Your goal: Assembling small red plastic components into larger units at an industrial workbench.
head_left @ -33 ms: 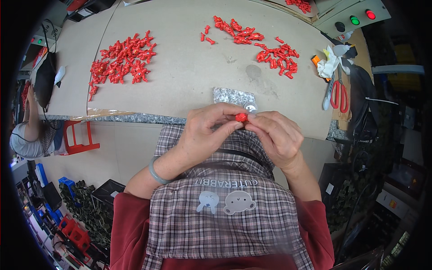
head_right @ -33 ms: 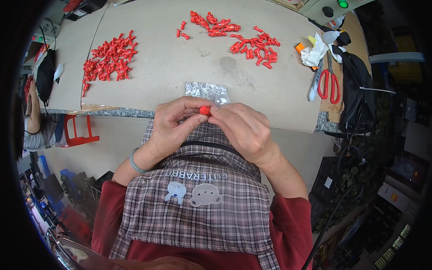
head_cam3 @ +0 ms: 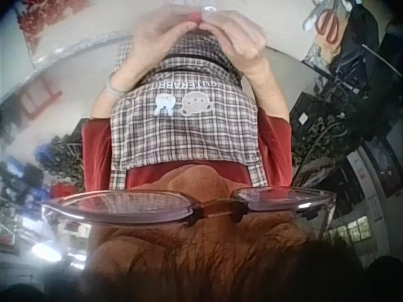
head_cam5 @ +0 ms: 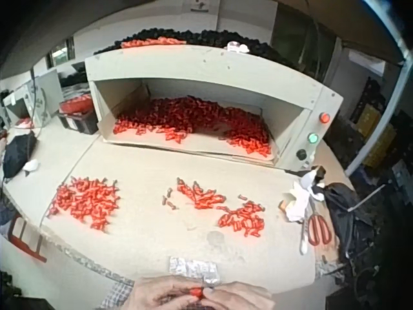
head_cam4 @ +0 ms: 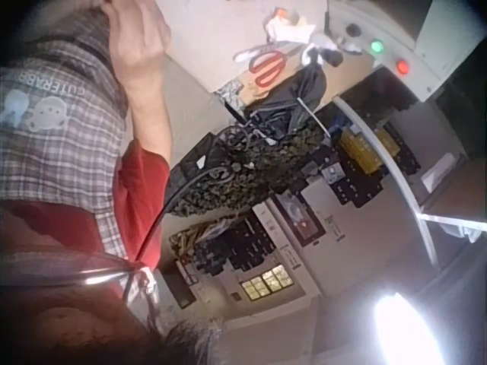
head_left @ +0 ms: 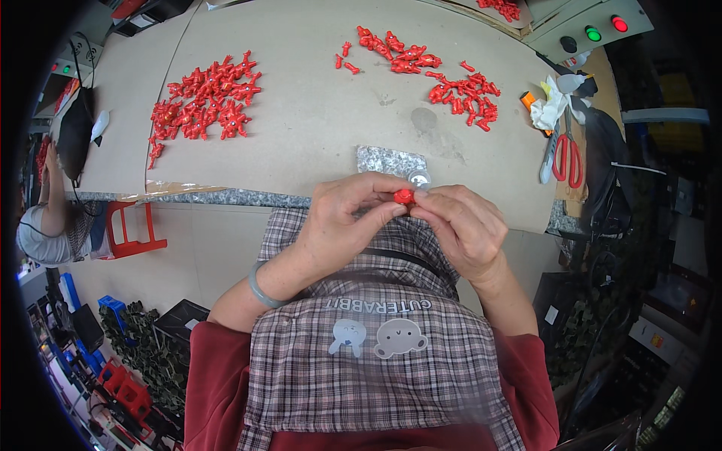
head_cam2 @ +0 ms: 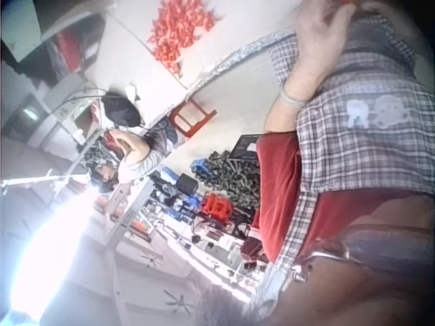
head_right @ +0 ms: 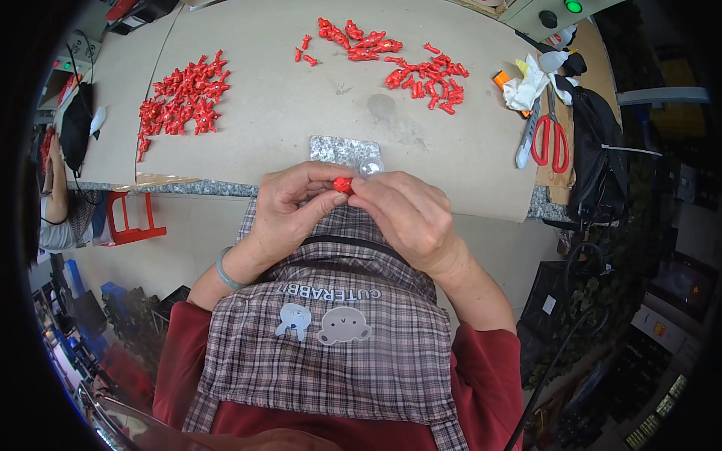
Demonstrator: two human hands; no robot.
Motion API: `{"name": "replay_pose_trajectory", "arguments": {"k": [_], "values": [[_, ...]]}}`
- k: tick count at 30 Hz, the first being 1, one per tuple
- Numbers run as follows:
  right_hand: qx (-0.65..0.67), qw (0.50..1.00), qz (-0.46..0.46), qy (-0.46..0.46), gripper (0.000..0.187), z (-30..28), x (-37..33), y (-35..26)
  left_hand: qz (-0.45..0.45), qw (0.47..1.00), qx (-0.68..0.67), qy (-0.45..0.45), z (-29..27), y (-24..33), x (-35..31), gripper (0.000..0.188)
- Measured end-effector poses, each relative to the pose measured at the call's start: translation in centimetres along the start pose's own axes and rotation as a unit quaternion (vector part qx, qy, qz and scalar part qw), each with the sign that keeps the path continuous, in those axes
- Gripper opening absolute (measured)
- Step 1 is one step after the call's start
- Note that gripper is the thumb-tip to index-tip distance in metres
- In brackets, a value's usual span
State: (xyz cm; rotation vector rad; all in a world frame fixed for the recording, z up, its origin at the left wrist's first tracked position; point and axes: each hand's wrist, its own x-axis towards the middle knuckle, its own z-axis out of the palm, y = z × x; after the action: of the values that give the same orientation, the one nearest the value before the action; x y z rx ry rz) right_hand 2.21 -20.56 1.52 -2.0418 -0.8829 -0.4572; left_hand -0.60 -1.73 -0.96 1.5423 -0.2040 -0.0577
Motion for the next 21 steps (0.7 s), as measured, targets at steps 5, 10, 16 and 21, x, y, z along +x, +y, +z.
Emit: {"name": "replay_pose_trajectory", "arguments": {"k": [5, 10, 16, 21], "values": [[0.054, 0.998, 0.038, -0.025, 0.018, -0.35, -0.15, 0.24, 0.026, 0.999, 0.022, -0.009, -0.18, 0.58, 0.09, 0.021], [0.105, 0.986, 0.113, -0.057, 0.02, -0.55, -0.52, 0.27, -0.029, 0.999, 0.024, -0.039, -0.48, 0.54, -0.01, 0.025], [0.106, 0.984, 0.125, -0.074, 0.02, -0.63, -0.23, 0.13, -0.07, 0.997, 0.013, -0.034, -0.65, 0.28, -0.07, 0.023], [0.054, 0.994, 0.085, -0.05, 0.021, -0.46, -0.66, 0.0, -0.03, 0.997, 0.062, -0.027, -0.49, 0.72, 0.11, 0.021]]}}
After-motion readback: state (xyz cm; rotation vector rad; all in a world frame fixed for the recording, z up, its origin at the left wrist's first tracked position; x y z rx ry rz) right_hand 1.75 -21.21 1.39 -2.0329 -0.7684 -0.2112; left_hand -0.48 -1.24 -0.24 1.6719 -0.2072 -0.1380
